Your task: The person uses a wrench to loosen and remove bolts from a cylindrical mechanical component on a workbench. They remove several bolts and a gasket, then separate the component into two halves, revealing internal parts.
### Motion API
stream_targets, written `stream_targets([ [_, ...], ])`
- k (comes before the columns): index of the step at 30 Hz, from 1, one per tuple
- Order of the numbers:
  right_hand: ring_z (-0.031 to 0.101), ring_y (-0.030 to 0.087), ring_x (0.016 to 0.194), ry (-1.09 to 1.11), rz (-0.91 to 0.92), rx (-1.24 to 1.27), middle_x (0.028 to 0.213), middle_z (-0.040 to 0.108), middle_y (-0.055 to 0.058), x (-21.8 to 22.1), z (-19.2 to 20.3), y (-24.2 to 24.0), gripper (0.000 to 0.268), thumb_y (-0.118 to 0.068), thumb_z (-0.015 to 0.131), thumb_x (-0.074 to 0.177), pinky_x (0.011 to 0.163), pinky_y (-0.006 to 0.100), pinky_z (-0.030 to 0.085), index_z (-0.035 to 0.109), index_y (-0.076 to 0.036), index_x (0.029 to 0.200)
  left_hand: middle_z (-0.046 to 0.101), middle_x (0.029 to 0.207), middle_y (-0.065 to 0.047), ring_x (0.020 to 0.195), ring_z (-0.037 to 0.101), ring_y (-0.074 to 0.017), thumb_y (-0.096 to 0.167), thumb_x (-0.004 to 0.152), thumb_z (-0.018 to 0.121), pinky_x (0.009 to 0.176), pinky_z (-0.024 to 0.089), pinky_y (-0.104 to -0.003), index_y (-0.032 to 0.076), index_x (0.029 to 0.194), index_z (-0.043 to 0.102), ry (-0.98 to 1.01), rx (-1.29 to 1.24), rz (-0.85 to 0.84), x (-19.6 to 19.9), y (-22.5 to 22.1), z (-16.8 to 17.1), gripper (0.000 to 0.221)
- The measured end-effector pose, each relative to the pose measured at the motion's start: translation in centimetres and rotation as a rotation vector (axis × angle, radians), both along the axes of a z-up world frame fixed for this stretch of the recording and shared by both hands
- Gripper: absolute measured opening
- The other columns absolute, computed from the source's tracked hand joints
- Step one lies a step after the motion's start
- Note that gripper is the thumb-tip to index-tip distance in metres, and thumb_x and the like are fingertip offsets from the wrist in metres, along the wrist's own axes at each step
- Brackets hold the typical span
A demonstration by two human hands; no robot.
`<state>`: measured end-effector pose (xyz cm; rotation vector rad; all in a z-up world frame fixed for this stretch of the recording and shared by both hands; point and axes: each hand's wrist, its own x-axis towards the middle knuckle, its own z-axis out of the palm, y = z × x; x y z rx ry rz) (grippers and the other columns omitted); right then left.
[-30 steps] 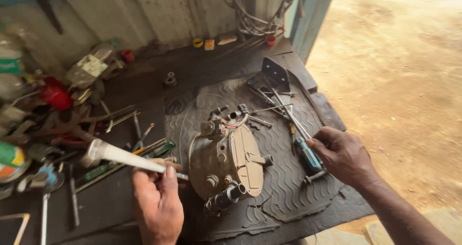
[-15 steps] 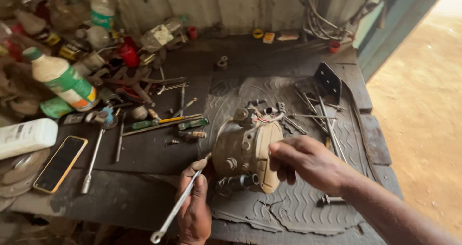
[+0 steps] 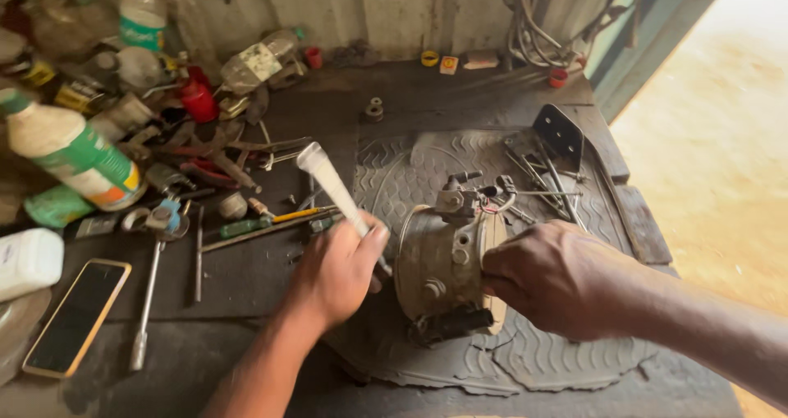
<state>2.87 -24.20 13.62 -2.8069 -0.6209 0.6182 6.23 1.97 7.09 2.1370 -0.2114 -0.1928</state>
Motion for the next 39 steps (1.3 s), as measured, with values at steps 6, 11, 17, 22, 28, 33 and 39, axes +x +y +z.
stream_targets([
  [6,0.07,0.02,0.067,-0.138,-0.043,-0.039,0.075,0.072,0.003,-1.6,0.2,0.8,0.027,-0.039,0.062,0.096,0.067,0.039,0.057,0.073,-0.016,0.089,0.07,0.071,-0.014,0.067,0.073,-0.0307,0.031,0.099,0.054,0.062,0.055,-0.042,0.002,0.096,0.068,0.08,0.01,-0.18,3.6,0.0,0.1,0.032],
  [11,0.066,0.012,0.059,0.638,-0.576,0.365,0.066,0.072,0.004,-0.1,-0.1,-0.1,0.04,-0.04,0.056,0.098,0.058,0.032,0.056,0.074,-0.007,0.084,0.071,0.094,-0.018,0.088,0.069,-0.0337,0.018,0.105,0.049,0.075,0.054,-0.04,0.004,0.107,0.066,-0.478,-0.173,-0.103,-2.1,1.1,-2.7,0.022],
  [17,0.066,0.012,0.056,0.651,-0.392,0.436,0.065,0.073,0.005,1.2,-0.1,0.1,0.035,-0.032,0.061,0.098,0.056,0.029,0.057,0.075,-0.004,0.082,0.065,0.121,-0.029,0.111,0.067,-0.0446,0.016,0.11,0.045,0.092,0.051,-0.047,-0.002,0.122,0.058,-0.73,-0.388,-0.138,-5.8,0.6,-6.7,0.025],
  [22,0.069,0.013,0.057,0.207,-0.184,-0.18,0.069,0.072,0.001,-0.1,0.3,1.2,0.025,-0.038,0.061,0.098,0.06,0.031,0.059,0.075,-0.019,0.093,0.074,0.098,-0.02,0.082,0.07,-0.0358,0.013,0.104,0.048,0.073,0.053,-0.043,0.002,0.121,0.066,-0.708,0.019,-0.197,-1.6,2.1,-4.3,0.027],
  [28,0.069,0.016,0.064,-0.256,0.046,-0.098,0.076,0.075,0.002,-1.4,0.8,2.5,0.019,-0.031,0.068,0.089,0.058,0.034,0.058,0.078,-0.017,0.097,0.071,0.07,-0.012,0.066,0.072,-0.0289,0.029,0.098,0.059,0.061,0.054,-0.042,0.002,0.096,0.075,-0.14,-0.025,-0.22,4.5,-0.2,-1.3,0.031],
  [33,0.069,0.012,0.06,0.414,-0.534,0.137,0.065,0.074,0.003,-0.9,0.7,0.9,0.04,-0.05,0.065,0.095,0.058,0.033,0.058,0.077,-0.012,0.091,0.072,0.068,-0.009,0.061,0.073,-0.0213,0.031,0.097,0.055,0.057,0.058,-0.039,0.003,0.098,0.072,0.102,-0.132,-0.174,3.3,0.3,-1.2,0.033],
  [39,0.065,0.012,0.059,0.412,-0.473,0.226,0.062,0.072,0.002,-0.5,0.9,1.4,0.036,-0.038,0.063,0.093,0.056,0.034,0.054,0.078,-0.008,0.083,0.072,0.069,-0.008,0.064,0.071,-0.018,0.035,0.098,0.056,0.062,0.055,-0.036,0.003,0.102,0.072,-0.034,-0.051,-0.173,2.8,0.7,-0.5,0.036],
])
